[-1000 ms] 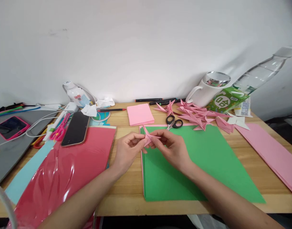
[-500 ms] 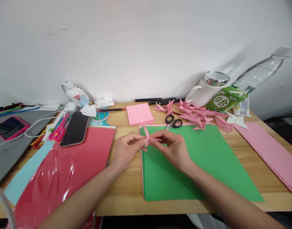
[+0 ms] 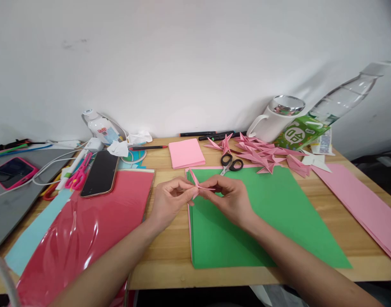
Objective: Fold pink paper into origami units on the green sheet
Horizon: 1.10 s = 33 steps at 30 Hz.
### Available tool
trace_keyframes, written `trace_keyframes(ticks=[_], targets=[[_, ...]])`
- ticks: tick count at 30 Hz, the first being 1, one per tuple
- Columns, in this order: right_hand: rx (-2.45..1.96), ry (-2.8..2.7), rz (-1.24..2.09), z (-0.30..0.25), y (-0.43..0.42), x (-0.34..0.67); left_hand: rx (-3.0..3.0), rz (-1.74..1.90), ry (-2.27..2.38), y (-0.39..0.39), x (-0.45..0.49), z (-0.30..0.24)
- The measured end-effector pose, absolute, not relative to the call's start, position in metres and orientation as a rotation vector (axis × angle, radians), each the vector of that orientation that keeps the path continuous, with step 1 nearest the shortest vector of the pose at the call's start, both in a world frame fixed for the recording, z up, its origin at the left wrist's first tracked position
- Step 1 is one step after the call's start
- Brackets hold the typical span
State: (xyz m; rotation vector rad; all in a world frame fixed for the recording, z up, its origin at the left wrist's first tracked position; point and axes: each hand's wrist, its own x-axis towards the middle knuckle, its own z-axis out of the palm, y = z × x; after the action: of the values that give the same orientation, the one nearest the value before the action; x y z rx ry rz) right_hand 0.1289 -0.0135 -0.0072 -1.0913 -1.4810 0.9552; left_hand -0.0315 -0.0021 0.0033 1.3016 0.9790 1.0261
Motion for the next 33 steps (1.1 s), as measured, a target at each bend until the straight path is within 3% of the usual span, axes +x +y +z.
trace_keyframes(ticks=[14,33], targets=[[-0.956,-1.260,1.394,0.000,-0.013,0.125,1.163,1.199,1.149,-0.006,-0.026,0.008],[-0.955,-1.224,1.482,-0.001,-0.003,0.134,1.049,0.808,0.855,-0.007,-0.026,0.001]])
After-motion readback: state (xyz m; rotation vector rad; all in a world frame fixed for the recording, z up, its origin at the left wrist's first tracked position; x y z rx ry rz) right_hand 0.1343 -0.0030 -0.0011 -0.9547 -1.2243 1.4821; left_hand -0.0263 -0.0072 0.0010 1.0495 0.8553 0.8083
